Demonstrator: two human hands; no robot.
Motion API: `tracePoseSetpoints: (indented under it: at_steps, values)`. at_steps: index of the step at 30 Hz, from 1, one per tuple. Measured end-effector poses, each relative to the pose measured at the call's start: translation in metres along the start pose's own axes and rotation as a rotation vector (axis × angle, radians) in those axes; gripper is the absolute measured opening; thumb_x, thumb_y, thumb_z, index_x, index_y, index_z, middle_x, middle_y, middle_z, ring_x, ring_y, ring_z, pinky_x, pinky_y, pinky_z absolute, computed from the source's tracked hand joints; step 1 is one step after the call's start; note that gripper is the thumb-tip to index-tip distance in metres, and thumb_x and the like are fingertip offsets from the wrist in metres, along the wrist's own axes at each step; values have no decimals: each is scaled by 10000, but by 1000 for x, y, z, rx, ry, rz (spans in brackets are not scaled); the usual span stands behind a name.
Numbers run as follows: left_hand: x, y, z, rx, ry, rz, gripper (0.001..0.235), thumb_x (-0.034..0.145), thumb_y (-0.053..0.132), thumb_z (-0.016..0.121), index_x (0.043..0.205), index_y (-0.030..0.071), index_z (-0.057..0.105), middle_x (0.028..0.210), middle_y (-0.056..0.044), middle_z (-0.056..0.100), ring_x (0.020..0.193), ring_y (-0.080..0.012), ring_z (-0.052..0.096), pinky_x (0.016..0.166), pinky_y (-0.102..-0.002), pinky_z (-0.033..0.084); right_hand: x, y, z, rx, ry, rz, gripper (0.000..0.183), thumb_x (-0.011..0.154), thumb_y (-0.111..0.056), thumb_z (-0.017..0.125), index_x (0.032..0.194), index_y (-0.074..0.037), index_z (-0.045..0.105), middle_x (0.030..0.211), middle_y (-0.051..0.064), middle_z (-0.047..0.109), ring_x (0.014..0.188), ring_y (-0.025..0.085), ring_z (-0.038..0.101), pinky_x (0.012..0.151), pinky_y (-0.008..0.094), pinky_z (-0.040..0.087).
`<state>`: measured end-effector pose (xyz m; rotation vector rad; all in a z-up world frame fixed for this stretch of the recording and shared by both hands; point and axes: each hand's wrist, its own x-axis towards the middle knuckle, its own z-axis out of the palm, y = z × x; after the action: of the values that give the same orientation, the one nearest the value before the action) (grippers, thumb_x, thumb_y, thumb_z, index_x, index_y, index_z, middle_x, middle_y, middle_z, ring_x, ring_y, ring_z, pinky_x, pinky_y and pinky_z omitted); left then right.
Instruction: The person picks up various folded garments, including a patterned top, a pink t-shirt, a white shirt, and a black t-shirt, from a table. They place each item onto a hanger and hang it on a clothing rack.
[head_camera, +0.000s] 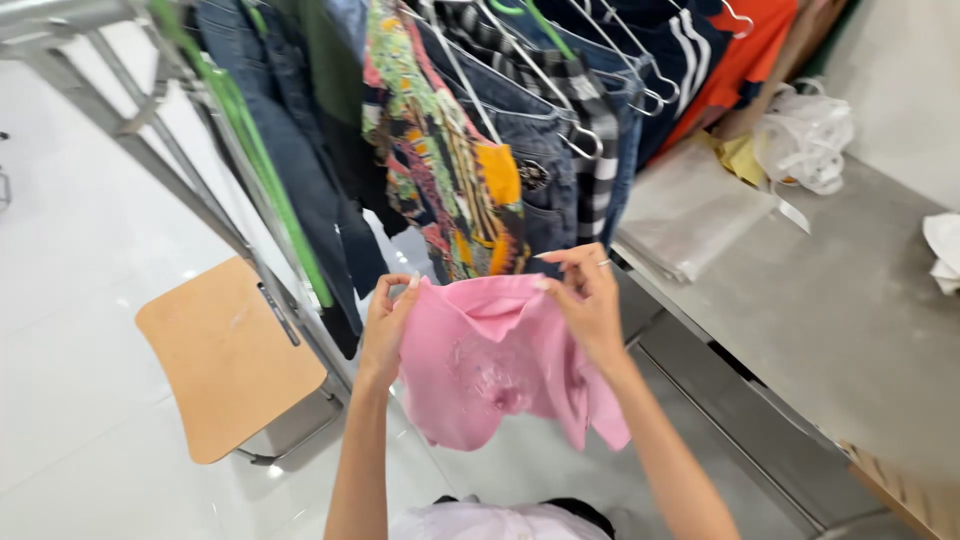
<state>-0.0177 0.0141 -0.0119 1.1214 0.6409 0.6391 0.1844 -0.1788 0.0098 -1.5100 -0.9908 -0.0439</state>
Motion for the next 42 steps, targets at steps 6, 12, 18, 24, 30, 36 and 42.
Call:
tracePoseSetpoints:
  at_steps: [6, 12, 18, 24, 30, 36, 42]
  values:
    - [-13, 13, -41, 130, 167, 174, 423, 1039, 396, 524, 1343, 109, 464, 860, -143, 695, 720, -190, 658, 743, -348, 575, 16, -82, 118, 375, -313, 111, 323, 968, -288, 684, 1237, -118, 736, 1093, 99, 699, 831, 115, 652, 701, 266, 583]
    - [-44, 55, -25, 519, 316, 211, 688, 1032, 377, 476, 1586, 47, 237, 1075, -338, 695, 997, -422, 692, 880, -526, 494, 41, -99, 186, 424, -454, 234, 435, 938, -256, 738, 1363, -215, 651, 1254, -40, 697, 578, -73, 475, 494, 121, 469]
    - [-28, 89, -26, 554, 345, 108, 717, 969, 455, 428, 1616, 232, 214, 1368, -83, 645, 1279, -327, 596, 1117, -482, 412, 53, -117, 211, 437, -494, 243, 483, 876, -96, 773, 1342, -122, 646, 1161, 75, 721, 539, -68, 443, 428, 133, 403]
    - [-21, 67, -38, 419, 273, 242, 631, 1010, 425, 487, 1556, 149, 336, 1245, -125, 690, 1177, -323, 654, 1037, -505, 457, 54, -97, 223, 615, -402, 277, 562, 833, -6, 777, 1370, -33, 613, 1152, 140, 700, 652, 29, 650, 601, 190, 585]
    - [-15, 81, -41, 235, 161, 222, 634, 874, 331, 778, 1371, 3, 560, 1050, -157, 684, 1007, -260, 642, 978, -422, 489, 75, -107, 155, 499, -388, 219, 550, 842, 28, 724, 1373, -23, 587, 1095, 179, 672, 625, 160, 684, 551, 289, 611]
    - [20, 38, -60, 628, 104, 116, 287, 738, 349, 848, 969, 182, 810, 864, -55, 781, 872, -253, 735, 844, -365, 544, 57, -58, 57, 186, -166, 163, 179, 962, -89, 645, 1135, -44, 663, 826, 87, 656, 709, 129, 580, 704, 295, 499]
    - [42, 13, -33, 604, 24, 212, 210, 826, 377, 826, 895, 181, 789, 787, -129, 730, 745, -260, 663, 770, -374, 524, 7, -83, -24, -27, -64, 167, 110, 960, -106, 671, 1043, -53, 721, 720, 94, 724, 640, 116, 567, 640, 281, 487]
